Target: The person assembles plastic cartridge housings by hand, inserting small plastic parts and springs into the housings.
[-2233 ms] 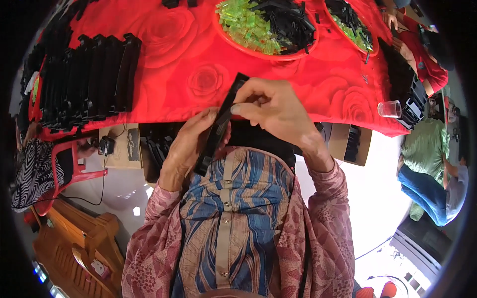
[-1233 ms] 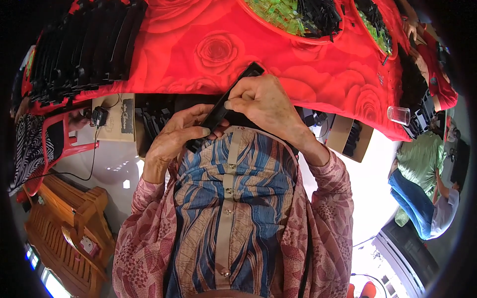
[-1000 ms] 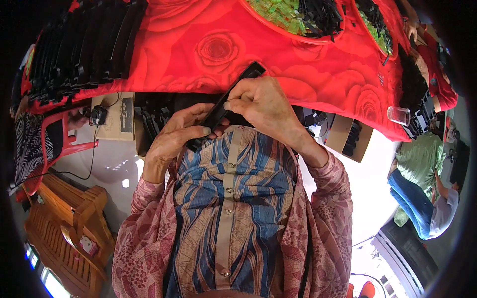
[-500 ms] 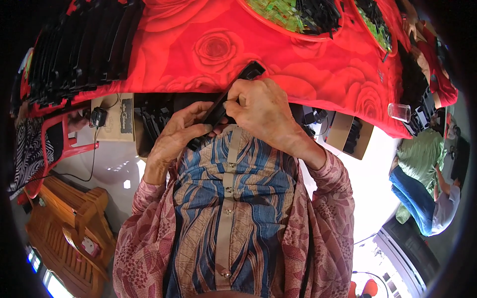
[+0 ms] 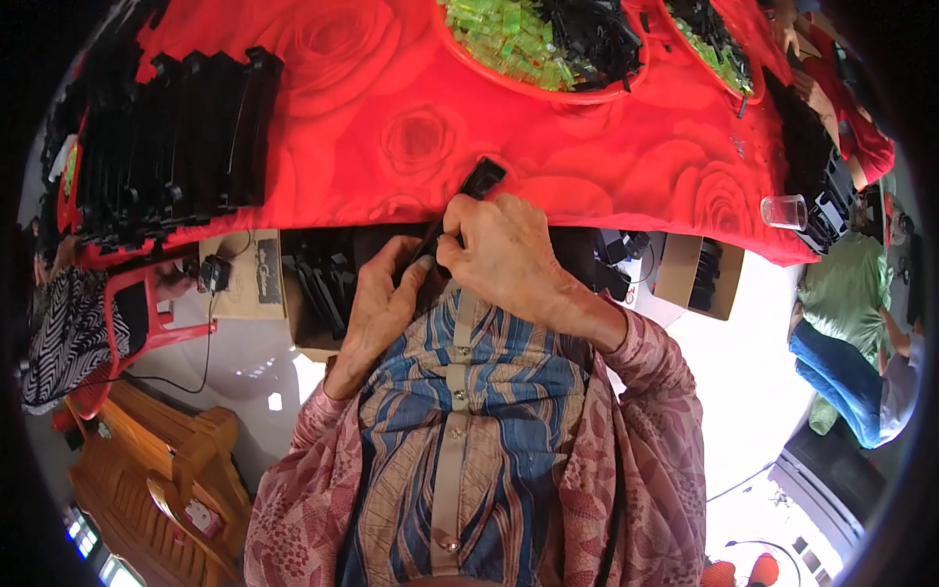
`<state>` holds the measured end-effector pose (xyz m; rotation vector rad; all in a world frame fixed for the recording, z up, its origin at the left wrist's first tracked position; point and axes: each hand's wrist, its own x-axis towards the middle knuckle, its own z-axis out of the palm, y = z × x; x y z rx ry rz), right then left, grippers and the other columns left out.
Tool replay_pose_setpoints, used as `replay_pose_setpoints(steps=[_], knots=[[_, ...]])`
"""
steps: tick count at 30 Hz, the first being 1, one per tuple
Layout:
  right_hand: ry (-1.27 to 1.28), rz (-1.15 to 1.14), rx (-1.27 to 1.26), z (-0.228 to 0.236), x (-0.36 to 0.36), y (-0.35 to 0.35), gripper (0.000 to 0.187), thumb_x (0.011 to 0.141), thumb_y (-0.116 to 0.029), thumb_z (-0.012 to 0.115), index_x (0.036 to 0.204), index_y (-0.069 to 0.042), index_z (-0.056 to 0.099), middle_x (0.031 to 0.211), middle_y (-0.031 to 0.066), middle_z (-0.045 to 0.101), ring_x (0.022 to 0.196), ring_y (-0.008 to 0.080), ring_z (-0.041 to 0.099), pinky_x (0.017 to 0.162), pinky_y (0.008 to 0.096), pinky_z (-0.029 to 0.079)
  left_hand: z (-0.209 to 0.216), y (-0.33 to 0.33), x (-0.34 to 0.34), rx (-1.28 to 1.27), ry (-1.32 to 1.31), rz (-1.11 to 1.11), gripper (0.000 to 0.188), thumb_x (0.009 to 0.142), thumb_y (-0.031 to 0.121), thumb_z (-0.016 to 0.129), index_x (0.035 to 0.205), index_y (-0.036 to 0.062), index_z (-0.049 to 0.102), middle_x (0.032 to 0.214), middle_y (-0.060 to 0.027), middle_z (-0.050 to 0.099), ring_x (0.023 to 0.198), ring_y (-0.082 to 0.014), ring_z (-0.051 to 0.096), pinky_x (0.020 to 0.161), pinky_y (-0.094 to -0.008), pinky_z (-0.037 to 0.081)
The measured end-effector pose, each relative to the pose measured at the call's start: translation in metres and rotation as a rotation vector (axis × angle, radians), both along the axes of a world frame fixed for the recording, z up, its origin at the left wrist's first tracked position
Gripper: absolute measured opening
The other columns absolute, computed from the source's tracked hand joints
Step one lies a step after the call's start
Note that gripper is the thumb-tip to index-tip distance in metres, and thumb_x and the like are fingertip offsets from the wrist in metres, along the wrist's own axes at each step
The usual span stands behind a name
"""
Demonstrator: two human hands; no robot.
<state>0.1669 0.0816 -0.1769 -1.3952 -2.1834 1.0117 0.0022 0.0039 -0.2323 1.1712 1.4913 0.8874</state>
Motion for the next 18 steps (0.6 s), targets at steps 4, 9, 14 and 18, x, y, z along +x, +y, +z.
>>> replay_pose_setpoints(steps=[4,9,14,18], knots=[[-0.114,0.004,-0.067,0.006,0.0,-0.002,0.014,0.078,-0.015,0.065,0.079,-0.001,0.064,0.064,0.0165,0.064,0.064,0.0355,0.066,0.06,0.0453,0.051,0.01,0.0,0.004,0.06,0.119,-0.022,0.02,0.092,0.011,0.059,0.105,-0.0048,0.058,0.083,-0.0235,0.066,0.078,-0.0368,0.069,0.068,-0.0408,0.05],[-0.043,-0.048,-0.032,-0.004,-0.001,-0.01,0.013,0.076,-0.012,0.064,0.079,0.0,0.063,0.063,0.0175,0.063,0.061,0.036,0.065,0.056,0.0457,0.05,0.005,0.0,0.007,0.082,0.171,0.0,0.017,0.09,0.009,0.059,0.102,-0.0032,0.057,0.081,-0.0218,0.066,0.075,-0.0385,0.067,0.067,-0.0419,0.049],[-0.018,-0.09,0.005,-0.009,0.0,-0.013,0.012,0.076,-0.011,0.064,0.078,0.001,0.062,0.061,0.0185,0.062,0.059,0.0373,0.064,0.054,0.0467,0.05,-0.003,0.004,0.007,0.071,0.184,-0.004,0.016,0.089,0.009,0.06,0.1,-0.0015,0.058,0.079,-0.0198,0.066,0.073,-0.0367,0.067,0.066,-0.0415,0.049],[-0.042,-0.122,0.076,-0.014,-0.005,-0.016,0.01,0.076,-0.011,0.065,0.076,-0.002,0.061,0.056,0.0161,0.058,0.053,0.0351,0.061,0.051,0.0457,0.047,-0.008,0.008,0.007,0.04,0.175,0.001,0.014,0.089,0.009,0.06,0.097,-0.0014,0.057,0.071,-0.018,0.064,0.069,-0.0339,0.067,0.064,-0.0402,0.048]])
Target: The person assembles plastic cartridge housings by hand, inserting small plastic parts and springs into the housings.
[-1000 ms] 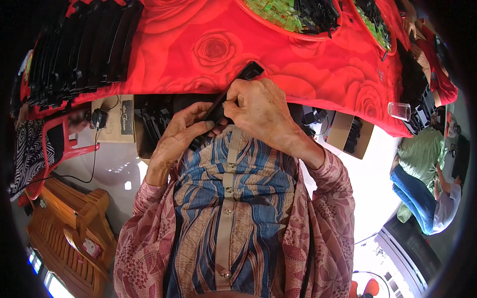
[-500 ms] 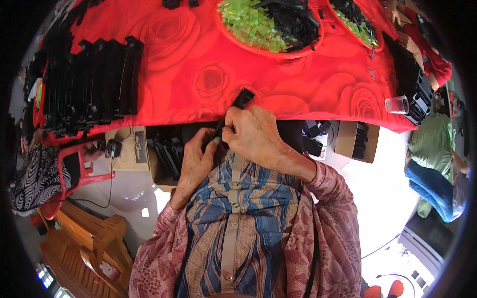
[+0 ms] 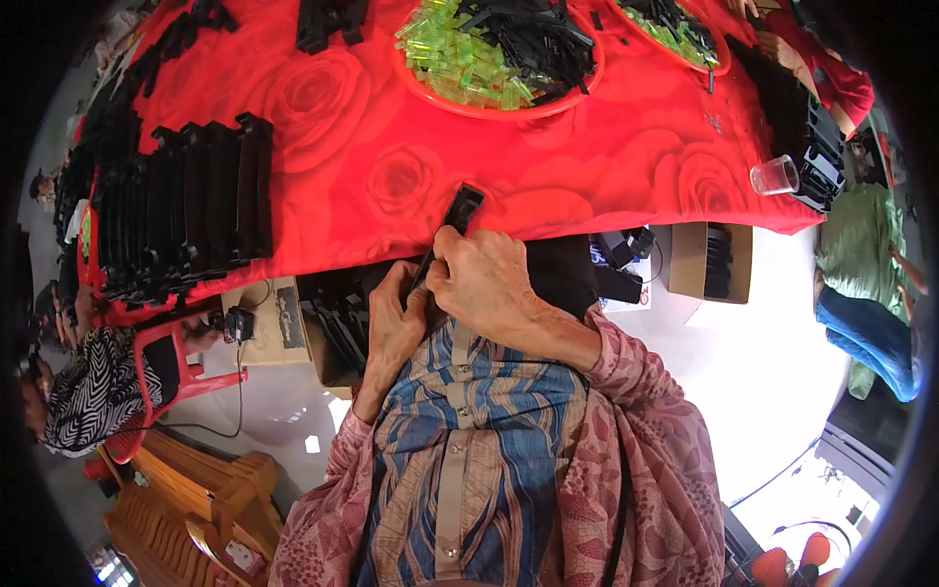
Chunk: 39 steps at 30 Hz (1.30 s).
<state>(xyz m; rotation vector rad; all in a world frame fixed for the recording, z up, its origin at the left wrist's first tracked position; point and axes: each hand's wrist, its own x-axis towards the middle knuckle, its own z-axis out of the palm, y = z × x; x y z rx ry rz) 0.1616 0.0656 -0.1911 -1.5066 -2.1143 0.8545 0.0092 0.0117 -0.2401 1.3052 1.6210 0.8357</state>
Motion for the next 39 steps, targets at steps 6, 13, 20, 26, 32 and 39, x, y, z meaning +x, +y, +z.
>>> replay_pose_setpoints(steps=[6,13,20,26,32,39], knots=[[-0.031,-0.008,0.09,-0.005,0.001,-0.003,0.009,0.076,-0.011,0.065,0.076,-0.003,0.06,0.055,0.0166,0.058,0.053,0.0358,0.061,0.05,0.0463,0.047,0.008,0.003,0.002,0.058,-0.051,-0.003,0.014,0.09,0.009,0.059,0.096,-0.0033,0.057,0.069,-0.0189,0.064,0.061,-0.0306,0.066,0.06,-0.0381,0.048],[-0.072,-0.037,0.116,-0.007,-0.002,-0.006,0.012,0.076,-0.014,0.067,0.077,-0.005,0.06,0.057,0.018,0.06,0.056,0.037,0.064,0.051,0.0484,0.049,0.009,-0.001,0.004,0.057,-0.108,0.014,0.016,0.092,0.008,0.056,0.102,-0.005,0.057,0.073,-0.0213,0.065,0.065,-0.0337,0.066,0.062,-0.0388,0.048],[-0.057,-0.046,0.151,-0.009,-0.003,-0.012,0.012,0.077,-0.013,0.067,0.076,-0.006,0.058,0.054,0.015,0.058,0.051,0.0336,0.062,0.047,0.045,0.048,-0.003,0.004,0.007,0.011,-0.099,0.083,0.014,0.087,0.01,0.061,0.092,-0.003,0.061,0.072,-0.0188,0.066,0.065,-0.0326,0.066,0.063,-0.0396,0.047],[-0.036,-0.069,0.313,-0.018,-0.004,-0.016,0.012,0.077,-0.01,0.07,0.079,-0.007,0.059,0.048,0.0072,0.05,0.042,0.0252,0.054,0.042,0.0377,0.039,0.003,0.008,0.01,-0.049,-0.007,0.072,0.012,0.085,0.01,0.061,0.086,-0.0019,0.06,0.071,-0.0178,0.066,0.07,-0.03,0.067,0.065,-0.0395,0.047],[-0.073,-0.111,0.162,-0.013,0.002,-0.011,0.012,0.077,-0.014,0.067,0.075,-0.006,0.058,0.054,0.0135,0.058,0.051,0.0335,0.062,0.048,0.0461,0.048,0.001,0.008,0.008,0.043,-0.163,0.021,0.017,0.088,0.01,0.061,0.098,-0.0046,0.06,0.073,-0.0209,0.066,0.071,-0.0307,0.068,0.066,-0.04,0.049],[-0.089,-0.124,0.106,-0.009,0.004,-0.012,0.01,0.078,-0.015,0.067,0.078,-0.006,0.062,0.055,0.0137,0.059,0.053,0.0344,0.063,0.05,0.0462,0.048,0.002,0.011,0.011,0.1,-0.126,0.013,0.019,0.086,0.009,0.064,0.098,-0.0058,0.062,0.078,-0.024,0.067,0.073,-0.0361,0.069,0.067,-0.0407,0.05]])
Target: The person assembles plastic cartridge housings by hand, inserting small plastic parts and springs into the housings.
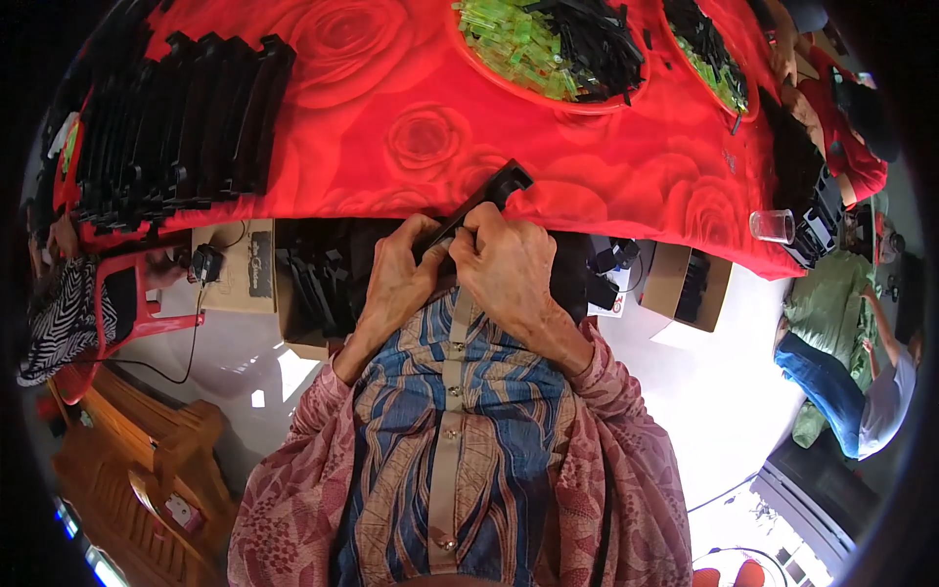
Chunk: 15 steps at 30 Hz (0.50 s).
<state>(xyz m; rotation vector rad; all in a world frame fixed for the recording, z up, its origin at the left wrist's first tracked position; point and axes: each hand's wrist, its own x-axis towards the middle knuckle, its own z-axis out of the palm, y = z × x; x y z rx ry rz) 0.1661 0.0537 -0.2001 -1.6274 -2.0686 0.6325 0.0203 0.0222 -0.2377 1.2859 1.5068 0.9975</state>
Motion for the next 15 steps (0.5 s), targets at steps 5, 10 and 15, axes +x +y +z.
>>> replay_pose_setpoints(steps=[5,10,15], knots=[[0.014,-0.001,0.027,0.0,0.002,0.001,0.009,0.079,-0.014,0.067,0.082,-0.006,0.064,0.056,0.0138,0.059,0.052,0.0347,0.061,0.05,0.0452,0.046,-0.006,0.002,0.001,-0.035,-0.024,0.029,0.016,0.085,0.008,0.064,0.095,-0.0049,0.063,0.08,-0.0252,0.067,0.078,-0.04,0.068,0.07,-0.0423,0.051],[0.179,-0.003,-0.001,0.019,0.015,0.003,0.01,0.083,-0.007,0.068,0.092,-0.004,0.067,0.054,0.0102,0.057,0.049,0.0266,0.06,0.048,0.0381,0.046,-0.006,0.005,-0.001,-0.115,-0.054,0.002,0.014,0.086,0.007,0.065,0.092,-0.005,0.062,0.071,-0.0211,0.065,0.068,-0.0318,0.069,0.064,-0.0382,0.05],[0.194,-0.014,0.309,0.043,0.025,0.009,0.029,0.077,-0.004,0.075,0.103,0.002,0.064,0.087,0.0147,0.064,0.064,0.0267,0.061,0.059,0.0386,0.051,-0.001,0.005,-0.003,-0.149,-0.11,-0.001,0.014,0.088,0.008,0.065,0.091,-0.0052,0.062,0.065,-0.0162,0.063,0.062,-0.0225,0.067,0.059,-0.0355,0.048]])
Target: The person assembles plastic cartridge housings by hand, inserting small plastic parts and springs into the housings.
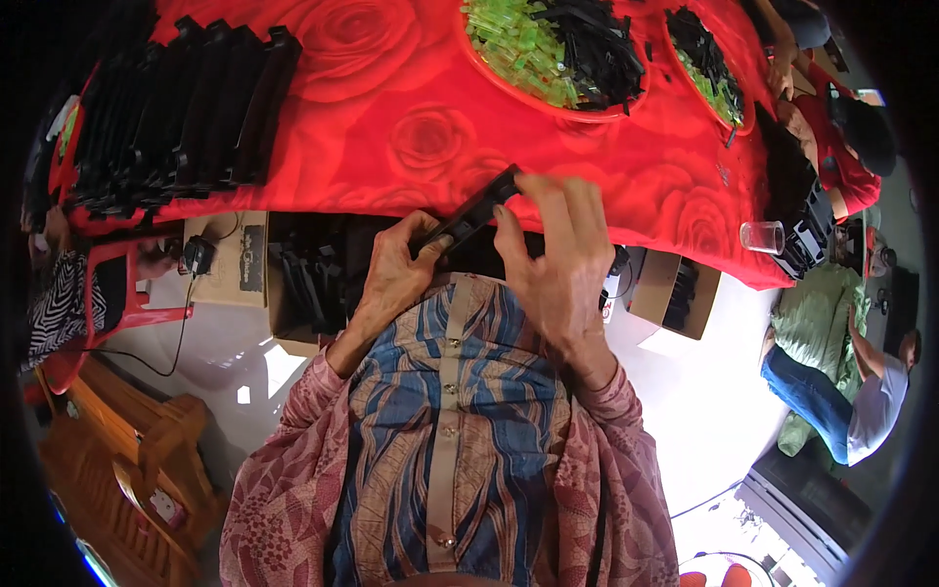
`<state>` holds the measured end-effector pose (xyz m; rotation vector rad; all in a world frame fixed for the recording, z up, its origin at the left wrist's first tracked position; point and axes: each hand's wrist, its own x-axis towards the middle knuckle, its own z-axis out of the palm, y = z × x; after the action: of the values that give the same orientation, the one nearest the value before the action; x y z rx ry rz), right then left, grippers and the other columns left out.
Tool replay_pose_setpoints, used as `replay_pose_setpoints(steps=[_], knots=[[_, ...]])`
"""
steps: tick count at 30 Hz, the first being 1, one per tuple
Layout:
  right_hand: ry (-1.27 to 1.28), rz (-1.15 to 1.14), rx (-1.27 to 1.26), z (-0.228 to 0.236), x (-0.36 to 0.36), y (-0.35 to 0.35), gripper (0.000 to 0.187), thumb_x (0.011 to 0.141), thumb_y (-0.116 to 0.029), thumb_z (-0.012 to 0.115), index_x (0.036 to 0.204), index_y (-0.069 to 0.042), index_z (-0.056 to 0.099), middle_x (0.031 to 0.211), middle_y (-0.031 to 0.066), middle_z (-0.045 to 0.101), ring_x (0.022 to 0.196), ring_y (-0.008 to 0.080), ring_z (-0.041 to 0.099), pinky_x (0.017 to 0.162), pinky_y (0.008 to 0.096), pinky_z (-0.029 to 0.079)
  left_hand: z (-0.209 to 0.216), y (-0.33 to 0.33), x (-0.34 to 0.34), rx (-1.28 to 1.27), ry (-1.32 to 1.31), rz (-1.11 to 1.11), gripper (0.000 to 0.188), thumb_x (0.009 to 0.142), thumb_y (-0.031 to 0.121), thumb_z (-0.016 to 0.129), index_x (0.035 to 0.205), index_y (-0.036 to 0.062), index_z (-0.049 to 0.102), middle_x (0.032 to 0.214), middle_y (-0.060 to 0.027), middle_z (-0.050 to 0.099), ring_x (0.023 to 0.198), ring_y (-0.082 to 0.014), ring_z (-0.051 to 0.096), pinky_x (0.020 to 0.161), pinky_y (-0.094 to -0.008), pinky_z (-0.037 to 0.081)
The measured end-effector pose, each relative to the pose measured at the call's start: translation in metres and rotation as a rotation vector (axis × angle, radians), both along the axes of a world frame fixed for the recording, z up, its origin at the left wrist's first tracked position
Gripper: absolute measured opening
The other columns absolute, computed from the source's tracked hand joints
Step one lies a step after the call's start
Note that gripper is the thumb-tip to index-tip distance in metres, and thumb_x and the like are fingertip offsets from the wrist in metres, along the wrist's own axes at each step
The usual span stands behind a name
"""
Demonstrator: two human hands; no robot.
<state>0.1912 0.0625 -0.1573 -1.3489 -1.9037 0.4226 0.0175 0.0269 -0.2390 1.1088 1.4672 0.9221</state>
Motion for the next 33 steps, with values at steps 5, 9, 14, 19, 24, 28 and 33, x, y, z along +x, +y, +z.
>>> replay_pose_setpoints(steps=[5,9,14,19,24,28,33], knots=[[-0.268,0.214,-0.018,-0.003,0.007,0.023,0.052,0.07,-0.012,0.079,0.117,0.0,0.06,0.117,0.0182,0.056,0.11,0.0357,0.053,0.093,0.0433,0.045,-0.008,0.002,-0.004,0.07,0.068,-0.015,0.017,0.088,0.011,0.067,0.092,-0.0051,0.063,0.064,-0.0169,0.062,0.057,-0.0237,0.065,0.056,-0.0368,0.046],[-0.366,0.311,-0.182,0.0,0.01,0.026,0.05,0.07,-0.015,0.079,0.114,-0.002,0.061,0.114,0.0151,0.057,0.106,0.0341,0.056,0.088,0.0427,0.048,0.002,-0.002,-0.008,0.109,0.172,-0.091,0.02,0.086,0.013,0.069,0.093,-0.0052,0.063,0.068,-0.0211,0.063,0.057,-0.028,0.064,0.057,-0.0376,0.046],[-0.443,0.386,-0.408,0.006,0.015,0.04,0.042,0.069,-0.019,0.077,0.103,-0.001,0.064,0.101,0.0141,0.059,0.092,0.0338,0.061,0.077,0.0429,0.05,0.004,-0.005,-0.007,0.147,0.196,-0.113,0.022,0.085,0.014,0.07,0.092,-0.0061,0.063,0.068,-0.0211,0.064,0.058,-0.0273,0.064,0.057,-0.0376,0.046],[-0.413,0.49,-0.439,-0.013,0.017,0.05,0.034,0.068,-0.026,0.074,0.09,-0.002,0.066,0.082,0.0153,0.066,0.079,0.0348,0.063,0.074,0.0438,0.048,0.002,0.0,-0.012,0.022,0.075,-0.203,0.025,0.086,0.016,0.07,0.09,-0.0068,0.062,0.065,-0.0182,0.063,0.057,-0.0215,0.062,0.056,-0.0358,0.046],[-0.46,0.503,-0.508,-0.009,0.011,0.053,0.032,0.065,-0.028,0.073,0.083,-0.002,0.065,0.075,0.0153,0.066,0.076,0.0347,0.062,0.07,0.0435,0.046,0.006,0.002,-0.014,0.009,0.109,-0.235,0.026,0.087,0.019,0.069,0.088,-0.0061,0.062,0.06,-0.0157,0.06,0.054,-0.0189,0.06,0.055,-0.034,0.044],[-0.438,0.511,-0.525,-0.011,0.01,0.052,0.031,0.063,-0.026,0.071,0.076,0.001,0.063,0.069,0.017,0.063,0.069,0.035,0.061,0.064,0.0434,0.044,0.005,0.0,-0.014,-0.004,0.119,-0.246,0.026,0.087,0.02,0.069,0.087,-0.0051,0.063,0.058,-0.0133,0.059,0.053,-0.0169,0.059,0.054,-0.0333,0.044],[-0.381,0.502,-0.607,-0.011,0.006,0.048,0.031,0.063,-0.024,0.07,0.073,0.004,0.062,0.06,0.0198,0.058,0.059,0.0357,0.06,0.058,0.0446,0.044,0.002,-0.002,-0.016,0.023,0.096,-0.252,0.026,0.086,0.02,0.069,0.087,-0.0046,0.063,0.057,-0.0127,0.059,0.054,-0.0162,0.06,0.053,-0.0329,0.044]])
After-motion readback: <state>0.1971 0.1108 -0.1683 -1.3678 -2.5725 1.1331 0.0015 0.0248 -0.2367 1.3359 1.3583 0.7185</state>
